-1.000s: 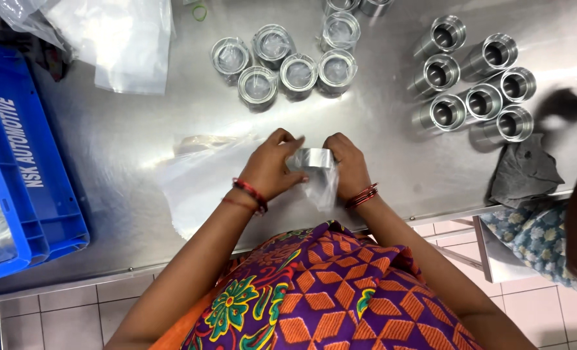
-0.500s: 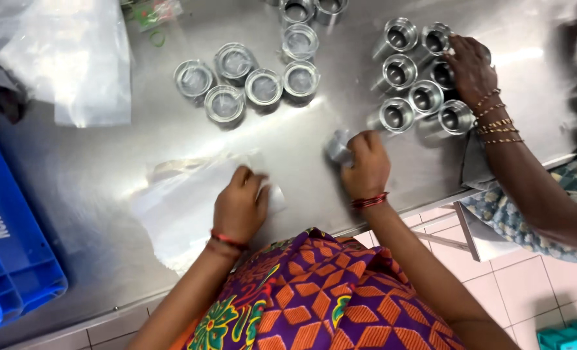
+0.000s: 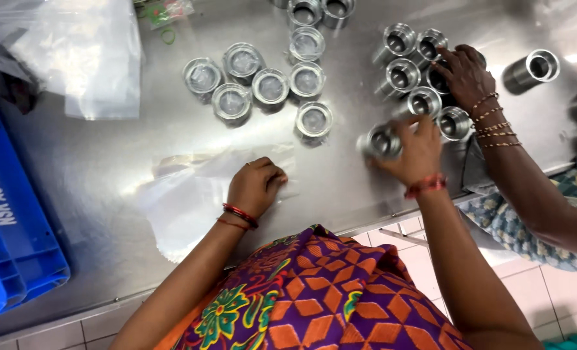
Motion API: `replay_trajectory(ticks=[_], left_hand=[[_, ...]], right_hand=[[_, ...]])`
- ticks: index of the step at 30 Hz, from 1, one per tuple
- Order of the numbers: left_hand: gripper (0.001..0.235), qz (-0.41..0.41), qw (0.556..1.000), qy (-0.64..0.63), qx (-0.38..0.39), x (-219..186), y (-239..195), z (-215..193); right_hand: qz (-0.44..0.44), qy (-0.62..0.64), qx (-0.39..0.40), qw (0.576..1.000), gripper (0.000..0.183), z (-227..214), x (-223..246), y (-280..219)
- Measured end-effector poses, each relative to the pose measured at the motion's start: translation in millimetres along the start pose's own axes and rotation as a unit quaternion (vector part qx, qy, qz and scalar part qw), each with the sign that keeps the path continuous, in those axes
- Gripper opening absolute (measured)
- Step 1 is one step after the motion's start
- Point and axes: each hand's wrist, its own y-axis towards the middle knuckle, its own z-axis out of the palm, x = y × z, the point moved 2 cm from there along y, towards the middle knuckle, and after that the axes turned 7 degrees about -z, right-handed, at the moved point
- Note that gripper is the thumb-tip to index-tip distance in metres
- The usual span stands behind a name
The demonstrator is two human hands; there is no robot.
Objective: The person takes metal rings from a blue bin, places them on a metal table, and then packs them individually or in stacks into small plastic bags.
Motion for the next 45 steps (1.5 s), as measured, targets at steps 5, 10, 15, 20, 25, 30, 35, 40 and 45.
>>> replay_trajectory(ticks=[5,10,15,20,25,30,35,40,45], left_hand=[[0.008,-0.098,0.954,-0.279,0.051,14,1,11],[0.01,-0.054,0.906,-0.413,0.081,11,1,3],[0.007,0.114,0.931,-0.342,0.06,-38,1,-57],[0.008,0.108,0.945,-0.309,-0.025,-64,5,-84],[0.007,0.044,0.945,-0.323,0.017,-45,-7,-65],[0.008,-0.049,0.87,-0.491,0.01,-40,3,-25],[0.014,-0.01,0.914,-0.4,0.069,-21,17,-9],[0.046,0.054,0.981,-0.184,-0.003,6,27,22],[0.036,0.05,0.996,-0.017,0.071,4,41,32]], right_hand=[[-0.105,0.386,0.139,0.906,0.081,25,39,-24],[0.055,0.51,0.294,0.806,0.072,41,71,-15],[0.003,0.598,0.319,0.735,0.077,56,83,-17],[-0.235,0.526,0.025,0.817,0.086,55,150,-31],[-0.094,0.414,0.065,0.903,0.088,36,157,-27],[-0.23,0.225,-0.126,0.939,0.099,44,160,-29],[-0.114,0.265,-0.028,0.957,0.031,82,126,-23],[-0.173,0.304,-0.012,0.937,0.025,81,112,-22],[-0.19,0.501,0.218,0.816,0.052,42,123,-8]])
